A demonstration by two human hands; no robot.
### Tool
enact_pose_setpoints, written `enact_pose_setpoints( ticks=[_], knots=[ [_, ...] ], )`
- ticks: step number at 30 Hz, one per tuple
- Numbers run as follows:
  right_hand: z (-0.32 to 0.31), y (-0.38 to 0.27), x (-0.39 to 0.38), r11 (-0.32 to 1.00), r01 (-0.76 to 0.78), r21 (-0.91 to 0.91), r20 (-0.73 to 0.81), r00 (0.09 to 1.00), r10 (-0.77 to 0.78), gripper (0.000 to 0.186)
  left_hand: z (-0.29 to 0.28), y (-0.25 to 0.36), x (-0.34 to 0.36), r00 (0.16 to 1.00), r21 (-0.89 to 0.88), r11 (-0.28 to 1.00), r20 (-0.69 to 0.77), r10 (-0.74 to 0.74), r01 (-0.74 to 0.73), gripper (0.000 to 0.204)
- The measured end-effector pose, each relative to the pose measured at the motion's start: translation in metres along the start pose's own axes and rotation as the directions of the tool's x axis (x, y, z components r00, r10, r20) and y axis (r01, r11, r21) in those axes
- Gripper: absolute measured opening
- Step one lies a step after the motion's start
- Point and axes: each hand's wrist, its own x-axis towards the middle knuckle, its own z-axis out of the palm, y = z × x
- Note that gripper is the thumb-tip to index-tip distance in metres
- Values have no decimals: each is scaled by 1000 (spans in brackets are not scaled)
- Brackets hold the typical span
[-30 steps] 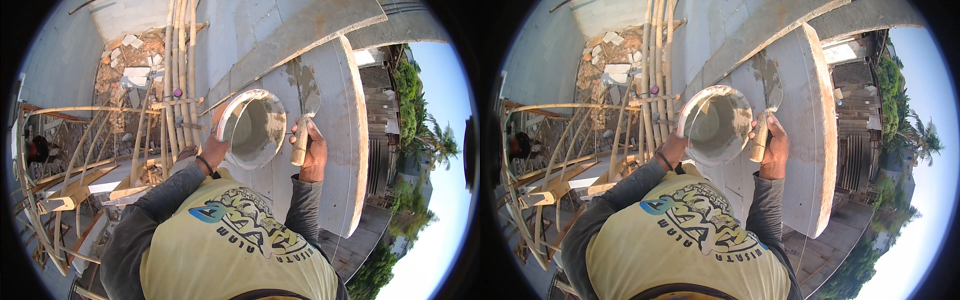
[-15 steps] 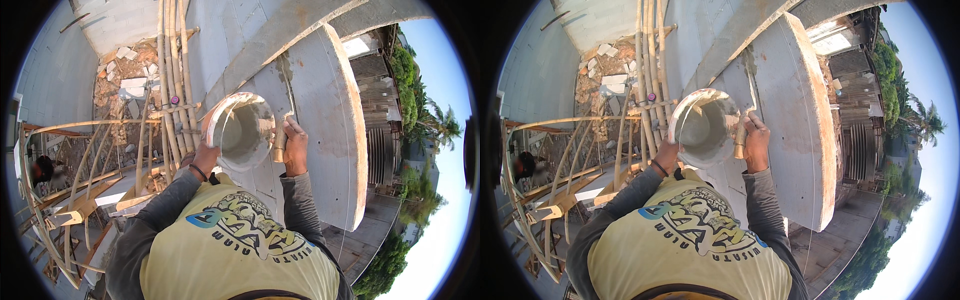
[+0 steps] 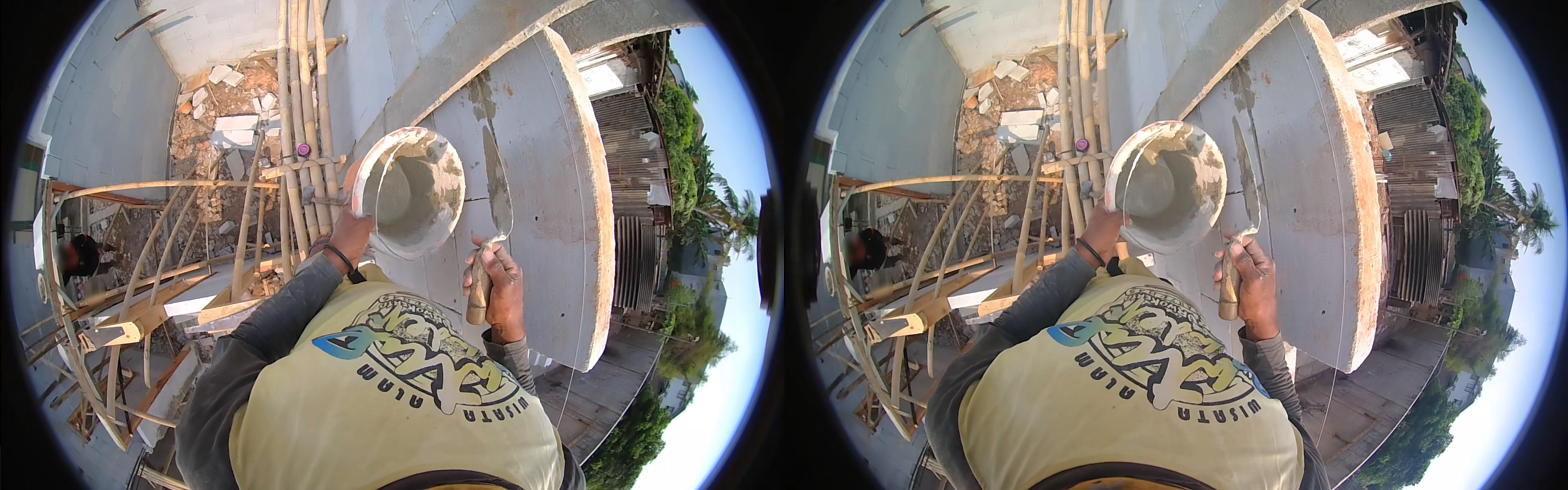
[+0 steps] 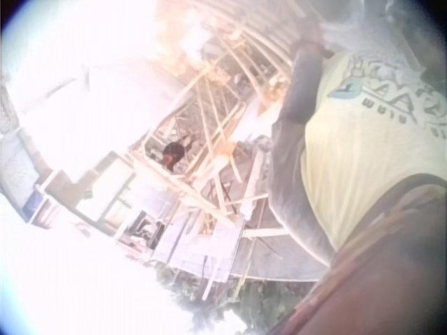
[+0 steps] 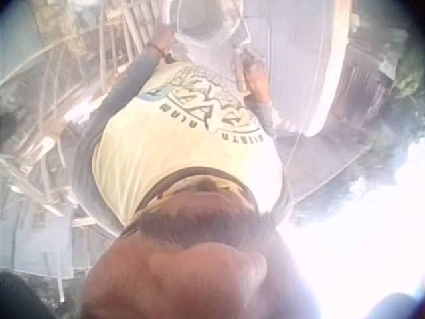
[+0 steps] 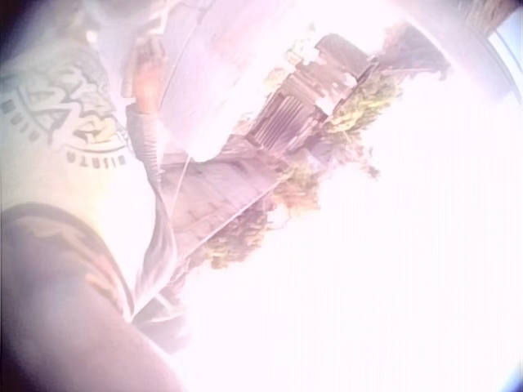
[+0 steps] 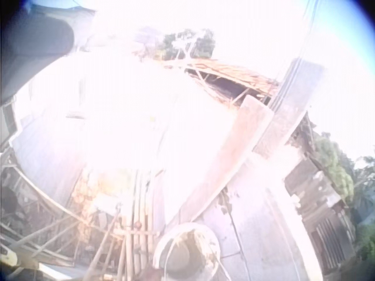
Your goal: The person positions a large concrete brick on a wall, hammers it into place using a mallet, and then applies mortar from a bucket to the top and side of the brick using a trowel.
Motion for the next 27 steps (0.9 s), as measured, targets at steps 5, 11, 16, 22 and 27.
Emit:
enact_pose_setpoints(
  ticks=[5,11,16,22,27],
  knots=[
    [-9,45,6,801,11,-599,81,996,47,30,2,6,2,997,122,992,69,27,-35,53],
    [-18,52,38,118,134,-984,109,975,-192,27,5,10,-10,954,401,867,158,254,-297,66],
    [-20,89,54,23,153,-988,148,977,-151,31,22,21,-35,954,702,647,193,230,-298,72],
    [-27,122,45,378,173,-909,138,983,-118,36,11,21,-30,938,709,614,253,239,-348,86],
    [-39,130,35,647,281,-709,103,949,-299,38,10,26,-21,977,350,922,185,108,-168,46]
  ],
)
